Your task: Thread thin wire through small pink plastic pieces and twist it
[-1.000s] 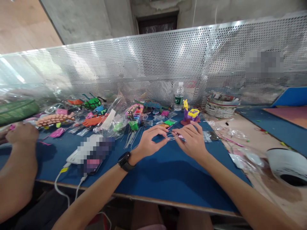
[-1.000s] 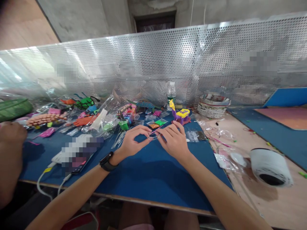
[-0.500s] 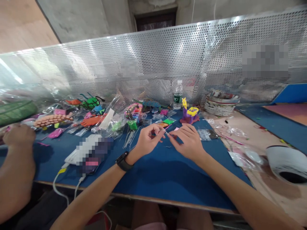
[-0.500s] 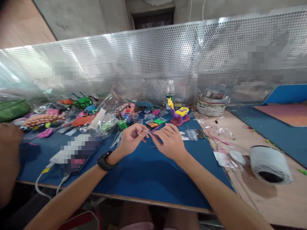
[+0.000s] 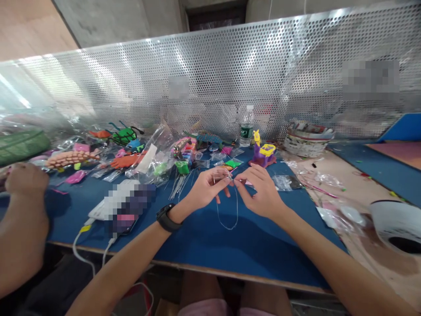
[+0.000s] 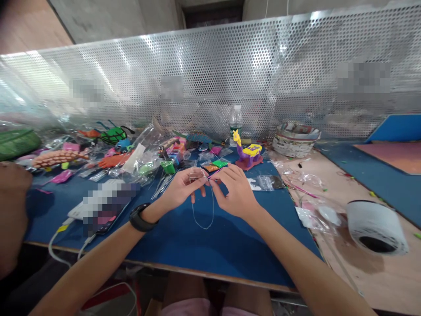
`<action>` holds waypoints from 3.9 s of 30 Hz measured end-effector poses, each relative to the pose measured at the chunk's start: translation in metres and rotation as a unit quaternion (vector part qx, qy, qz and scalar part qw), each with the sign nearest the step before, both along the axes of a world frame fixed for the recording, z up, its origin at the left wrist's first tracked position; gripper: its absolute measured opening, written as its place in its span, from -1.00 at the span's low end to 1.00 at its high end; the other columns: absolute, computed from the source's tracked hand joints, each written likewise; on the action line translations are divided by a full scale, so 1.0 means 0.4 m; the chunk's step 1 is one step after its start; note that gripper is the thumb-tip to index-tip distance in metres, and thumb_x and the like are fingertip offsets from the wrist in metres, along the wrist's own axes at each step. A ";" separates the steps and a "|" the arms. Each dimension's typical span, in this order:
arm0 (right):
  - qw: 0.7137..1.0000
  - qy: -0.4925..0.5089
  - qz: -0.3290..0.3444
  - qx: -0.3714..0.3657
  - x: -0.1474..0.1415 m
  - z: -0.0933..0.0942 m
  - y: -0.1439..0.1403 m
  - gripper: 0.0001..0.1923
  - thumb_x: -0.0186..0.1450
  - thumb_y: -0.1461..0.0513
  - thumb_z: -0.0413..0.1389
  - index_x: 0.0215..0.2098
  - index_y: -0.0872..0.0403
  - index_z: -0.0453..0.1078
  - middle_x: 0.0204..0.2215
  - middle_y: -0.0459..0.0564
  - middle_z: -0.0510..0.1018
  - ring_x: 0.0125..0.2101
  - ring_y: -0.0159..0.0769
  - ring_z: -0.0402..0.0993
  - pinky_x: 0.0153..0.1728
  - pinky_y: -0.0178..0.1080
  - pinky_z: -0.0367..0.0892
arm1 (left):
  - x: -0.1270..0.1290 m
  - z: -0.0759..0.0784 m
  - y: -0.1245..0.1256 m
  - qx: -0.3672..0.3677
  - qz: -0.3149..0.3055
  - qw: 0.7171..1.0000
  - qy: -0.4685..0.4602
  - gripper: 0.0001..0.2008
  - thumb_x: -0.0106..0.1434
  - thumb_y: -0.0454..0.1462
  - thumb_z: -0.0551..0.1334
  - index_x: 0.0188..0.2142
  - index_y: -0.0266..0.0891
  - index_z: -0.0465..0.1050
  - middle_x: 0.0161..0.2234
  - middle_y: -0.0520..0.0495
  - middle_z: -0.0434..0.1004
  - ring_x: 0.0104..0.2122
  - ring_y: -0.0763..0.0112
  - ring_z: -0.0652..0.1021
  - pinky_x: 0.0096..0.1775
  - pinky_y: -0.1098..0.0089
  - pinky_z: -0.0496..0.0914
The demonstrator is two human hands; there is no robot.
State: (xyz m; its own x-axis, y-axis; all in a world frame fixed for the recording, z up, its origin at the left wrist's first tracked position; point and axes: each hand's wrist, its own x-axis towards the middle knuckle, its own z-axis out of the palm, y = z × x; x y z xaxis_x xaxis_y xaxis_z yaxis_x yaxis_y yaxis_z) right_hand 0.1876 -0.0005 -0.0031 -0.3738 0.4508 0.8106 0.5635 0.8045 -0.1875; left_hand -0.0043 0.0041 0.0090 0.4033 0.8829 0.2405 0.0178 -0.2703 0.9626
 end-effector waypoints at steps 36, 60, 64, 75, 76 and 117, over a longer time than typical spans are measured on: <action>0.999 -0.014 -0.024 0.027 0.003 0.007 -0.008 -0.82 0.37 0.27 0.03 -0.37 0.03 0.41 -0.50 -0.03 0.46 -0.40 -0.22 0.26 -0.33 -0.15 0.16 | -0.002 -0.014 -0.022 0.087 0.024 0.994 0.064 -0.63 0.27 -0.14 0.29 0.02 -0.23 0.41 -0.35 -0.01 0.52 -0.63 0.61 0.46 -0.61 0.57 0.38; 0.979 -0.191 -0.075 0.009 0.037 -0.014 0.032 -0.87 0.37 0.16 0.15 -0.25 0.00 0.53 -0.29 0.02 0.50 -0.24 -0.17 0.35 -0.13 -0.06 0.23 | -0.024 -0.042 0.026 0.231 0.023 0.938 0.257 -0.82 0.30 -0.28 0.19 -0.21 -0.23 0.57 -0.33 -0.07 0.63 -0.39 0.41 0.55 -0.31 0.42 0.41; 0.984 -0.161 -0.067 -0.026 0.037 -0.023 0.041 -0.89 0.38 0.20 0.15 -0.21 -0.01 0.54 -0.25 -0.01 0.61 -0.19 -0.16 0.44 -0.12 -0.07 0.24 | -0.020 -0.056 0.036 0.248 0.041 0.932 0.260 -0.84 0.29 -0.27 0.21 -0.22 -0.23 0.57 -0.27 -0.11 0.63 -0.31 0.36 0.57 -0.25 0.40 0.44; 0.974 -0.031 0.046 -0.218 0.023 -0.037 0.052 -0.82 0.40 0.26 0.06 -0.21 -0.02 0.53 -0.27 -0.09 0.67 -0.26 -0.29 0.57 -0.19 -0.20 0.41 | -0.014 -0.085 0.045 0.074 -0.013 0.982 0.172 -0.87 0.30 -0.30 0.19 -0.20 -0.30 0.48 -0.31 -0.12 0.64 -0.35 0.37 0.63 -0.27 0.40 0.51; 0.971 -0.022 0.048 -0.231 0.022 -0.037 0.052 -0.83 0.39 0.26 0.07 -0.21 -0.02 0.52 -0.26 -0.09 0.67 -0.26 -0.29 0.58 -0.19 -0.20 0.41 | -0.014 -0.089 0.047 0.054 -0.013 0.985 0.161 -0.87 0.29 -0.31 0.20 -0.20 -0.31 0.47 -0.30 -0.13 0.64 -0.35 0.37 0.64 -0.29 0.40 0.52; 0.905 0.067 0.089 -0.411 0.009 -0.031 0.028 -0.78 0.33 0.08 0.10 -0.29 0.03 0.48 -0.41 -0.05 0.67 -0.38 -0.27 0.62 -0.37 -0.28 0.45 | -0.004 -0.064 0.033 0.162 0.085 0.951 0.249 -0.81 0.25 -0.37 0.17 -0.25 -0.30 0.59 -0.34 -0.11 0.67 -0.35 0.36 0.62 -0.26 0.42 0.43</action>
